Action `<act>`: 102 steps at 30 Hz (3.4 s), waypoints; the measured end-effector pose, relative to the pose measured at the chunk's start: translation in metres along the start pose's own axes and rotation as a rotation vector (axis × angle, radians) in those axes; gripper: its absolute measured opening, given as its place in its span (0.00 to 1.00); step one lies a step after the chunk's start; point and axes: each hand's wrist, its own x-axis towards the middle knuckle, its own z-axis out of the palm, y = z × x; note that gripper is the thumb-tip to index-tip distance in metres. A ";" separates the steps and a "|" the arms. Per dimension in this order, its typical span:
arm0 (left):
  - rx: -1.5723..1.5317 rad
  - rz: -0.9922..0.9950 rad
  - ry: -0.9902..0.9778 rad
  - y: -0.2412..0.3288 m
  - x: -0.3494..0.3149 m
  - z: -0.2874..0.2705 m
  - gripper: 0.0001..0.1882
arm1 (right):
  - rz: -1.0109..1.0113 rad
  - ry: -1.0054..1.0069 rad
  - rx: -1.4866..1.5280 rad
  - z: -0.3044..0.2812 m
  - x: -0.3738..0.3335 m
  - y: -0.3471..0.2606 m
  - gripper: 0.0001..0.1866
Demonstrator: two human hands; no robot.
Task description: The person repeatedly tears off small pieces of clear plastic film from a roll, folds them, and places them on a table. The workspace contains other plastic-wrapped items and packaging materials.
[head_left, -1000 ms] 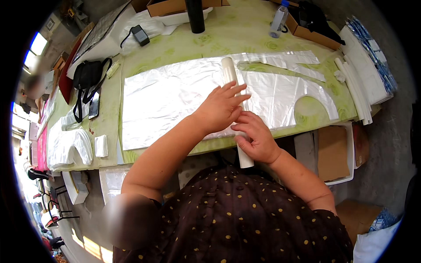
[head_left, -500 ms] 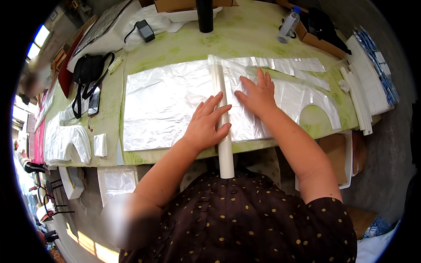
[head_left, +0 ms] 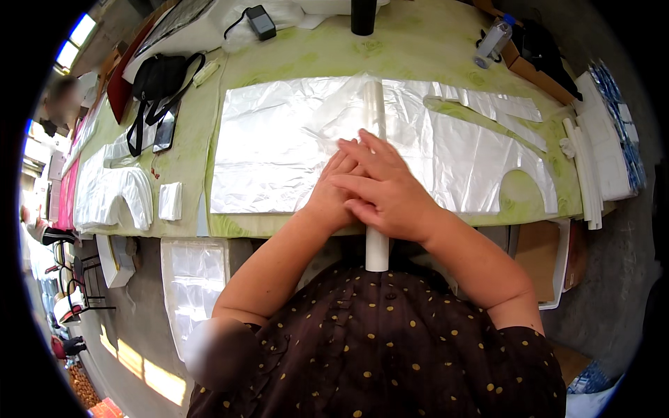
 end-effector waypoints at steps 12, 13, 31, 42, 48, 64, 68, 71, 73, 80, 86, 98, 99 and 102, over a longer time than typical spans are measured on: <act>-0.299 0.070 0.145 0.009 0.005 -0.062 0.13 | 0.070 0.162 0.183 0.044 -0.046 -0.004 0.11; -0.282 0.171 0.066 0.012 0.014 -0.063 0.13 | 0.056 0.182 0.191 0.047 -0.042 -0.005 0.11; -0.109 -0.192 -0.145 -0.021 -0.006 -0.047 0.24 | -0.112 0.146 0.416 0.046 -0.059 -0.008 0.15; 0.254 -0.159 -0.283 0.027 -0.021 -0.075 0.17 | -0.078 0.144 0.429 0.028 -0.090 -0.010 0.15; 0.465 -0.267 0.055 0.033 -0.036 -0.082 0.17 | -0.011 0.210 0.418 0.021 -0.114 -0.005 0.14; 0.471 -0.609 -0.125 0.006 -0.009 -0.094 0.38 | 0.007 0.269 0.440 0.021 -0.136 0.003 0.13; 0.661 -0.857 -0.267 -0.030 -0.025 -0.100 0.47 | 0.024 0.264 0.397 0.018 -0.142 0.001 0.13; 0.778 -0.978 -0.216 -0.049 -0.034 -0.126 0.52 | 0.061 0.300 0.362 0.020 -0.155 0.004 0.12; 0.761 -0.976 -0.178 -0.053 -0.035 -0.139 0.53 | 0.044 0.301 0.336 0.018 -0.156 0.005 0.12; 0.572 -1.254 -0.258 -0.065 -0.036 -0.172 0.54 | 0.035 0.275 0.346 0.017 -0.145 0.001 0.12; 0.563 -1.085 -0.125 -0.088 -0.060 -0.188 0.46 | 0.079 0.296 0.298 0.015 -0.148 -0.005 0.12; -0.570 -0.800 0.408 -0.028 -0.029 -0.148 0.32 | 0.405 0.159 0.701 0.021 -0.106 -0.028 0.26; -0.876 -0.815 0.448 -0.010 -0.012 -0.138 0.29 | 0.469 0.133 0.889 0.028 -0.089 -0.035 0.35; -1.340 -0.780 0.500 0.016 0.002 -0.109 0.23 | 0.563 -0.005 1.157 0.031 -0.045 -0.060 0.51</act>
